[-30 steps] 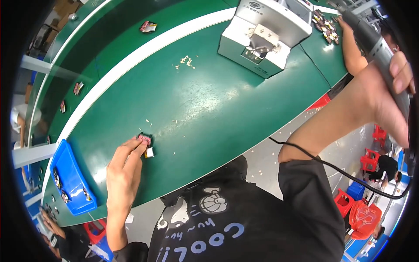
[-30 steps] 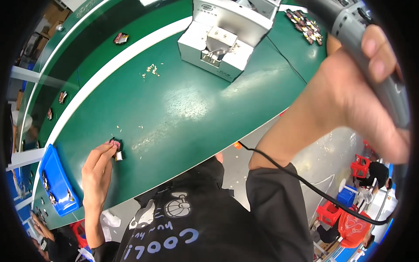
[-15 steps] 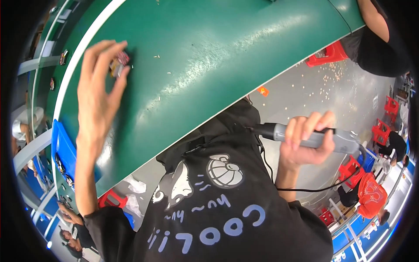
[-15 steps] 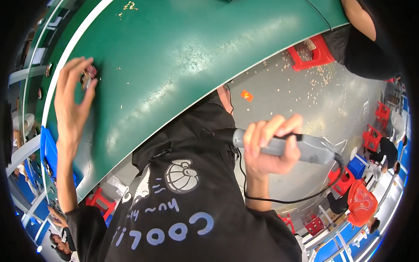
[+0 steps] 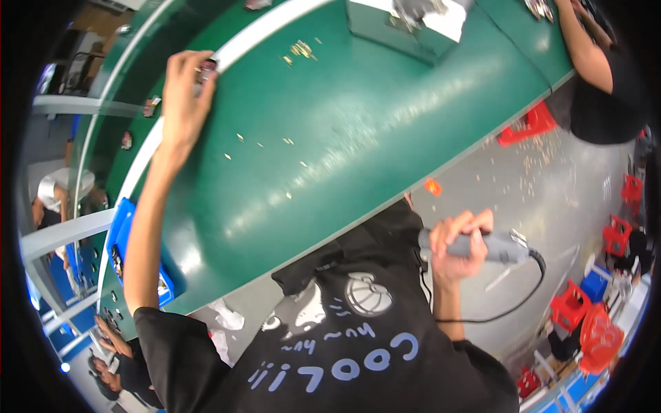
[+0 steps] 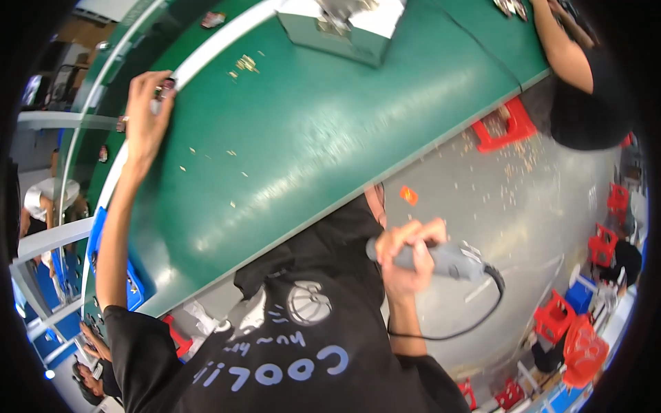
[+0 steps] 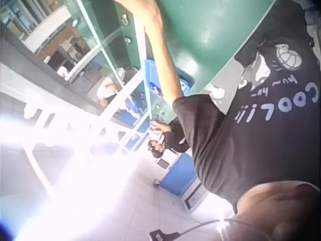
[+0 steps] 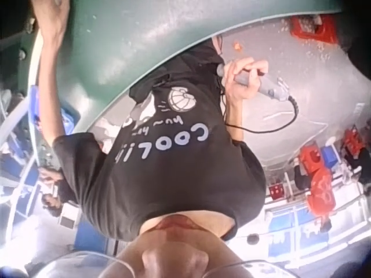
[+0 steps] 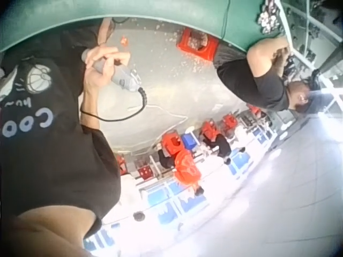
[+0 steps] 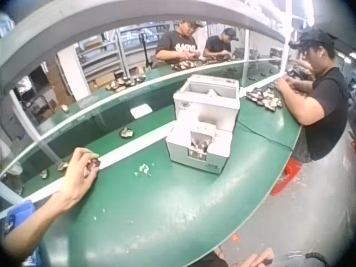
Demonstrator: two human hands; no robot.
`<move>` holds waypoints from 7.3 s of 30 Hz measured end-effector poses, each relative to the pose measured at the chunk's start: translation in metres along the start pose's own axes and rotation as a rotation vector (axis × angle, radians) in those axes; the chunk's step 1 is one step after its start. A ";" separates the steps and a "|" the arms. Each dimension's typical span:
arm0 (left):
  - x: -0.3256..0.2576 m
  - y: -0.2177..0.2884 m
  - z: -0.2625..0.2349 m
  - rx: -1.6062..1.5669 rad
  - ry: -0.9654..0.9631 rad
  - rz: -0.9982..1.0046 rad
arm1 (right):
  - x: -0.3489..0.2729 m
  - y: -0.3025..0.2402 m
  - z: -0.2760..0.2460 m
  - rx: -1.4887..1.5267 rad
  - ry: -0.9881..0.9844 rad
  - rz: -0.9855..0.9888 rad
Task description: Use an electric screwdriver to assemble small electronic components on a factory production line.
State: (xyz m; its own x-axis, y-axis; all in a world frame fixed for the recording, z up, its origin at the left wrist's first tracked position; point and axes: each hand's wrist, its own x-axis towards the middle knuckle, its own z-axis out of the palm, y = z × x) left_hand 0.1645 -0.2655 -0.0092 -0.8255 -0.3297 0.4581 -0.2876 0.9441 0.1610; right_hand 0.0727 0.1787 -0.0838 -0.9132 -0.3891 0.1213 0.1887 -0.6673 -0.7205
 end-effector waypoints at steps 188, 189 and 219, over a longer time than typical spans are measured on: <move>-0.168 0.126 -0.075 -0.043 -0.026 -0.376 | 0.246 -0.032 0.223 -0.363 -0.647 -0.115; -0.165 0.126 -0.074 -0.017 -0.034 -0.318 | 0.248 -0.035 0.223 -0.358 -0.619 -0.135; -0.151 0.110 -0.034 0.084 0.186 0.111 | 0.130 0.043 0.247 -0.014 -0.950 0.200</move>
State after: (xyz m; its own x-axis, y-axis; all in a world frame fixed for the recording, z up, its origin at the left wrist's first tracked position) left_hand 0.2742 -0.1119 -0.0305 -0.7530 -0.2106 0.6234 -0.2455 0.9689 0.0308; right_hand 0.0515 -0.0573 0.0699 -0.1908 -0.8493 0.4922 0.2984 -0.5278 -0.7952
